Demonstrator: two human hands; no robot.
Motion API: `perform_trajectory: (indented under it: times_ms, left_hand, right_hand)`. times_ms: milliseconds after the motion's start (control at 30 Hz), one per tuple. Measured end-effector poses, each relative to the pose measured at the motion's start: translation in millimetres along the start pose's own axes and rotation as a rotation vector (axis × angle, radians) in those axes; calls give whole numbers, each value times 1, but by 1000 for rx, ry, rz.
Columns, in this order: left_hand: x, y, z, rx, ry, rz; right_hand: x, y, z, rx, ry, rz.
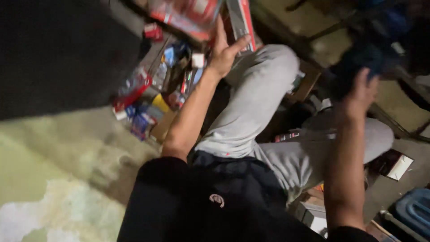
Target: The recorder is using a cloth to wipe down a small product box in a cluttered storage area.
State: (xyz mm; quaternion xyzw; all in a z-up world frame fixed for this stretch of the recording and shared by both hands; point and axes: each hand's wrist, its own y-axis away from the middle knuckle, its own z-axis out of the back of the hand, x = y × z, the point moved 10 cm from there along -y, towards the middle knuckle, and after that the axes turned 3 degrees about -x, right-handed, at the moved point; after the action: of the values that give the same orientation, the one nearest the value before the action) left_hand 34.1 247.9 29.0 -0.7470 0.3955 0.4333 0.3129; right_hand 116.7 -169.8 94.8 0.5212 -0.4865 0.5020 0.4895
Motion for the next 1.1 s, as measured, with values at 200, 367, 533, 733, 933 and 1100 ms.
perform_trajectory:
  times_ms: [200, 367, 533, 733, 933, 1100]
  left_hand:
    - [-3, -8, -152, 360, 540, 342]
    - [-12, 2, -207, 468, 503, 402]
    - [-25, 6, -233, 524, 670, 500]
    - [60, -1, -208, 400, 530, 578]
    - [81, 3, -203, 274, 337, 663]
    - [86, 45, -206, 359, 375, 702]
  right_hand:
    - [3, -17, -53, -19, 32, 68]
    - [18, -12, -82, 164, -474, 31]
    - [-14, -19, -21, -148, -414, -131]
    - [47, 10, -21, -150, 221, 429]
    - [123, 57, -109, 203, 518, 945]
    - [83, 8, -90, 67, 551, 819]
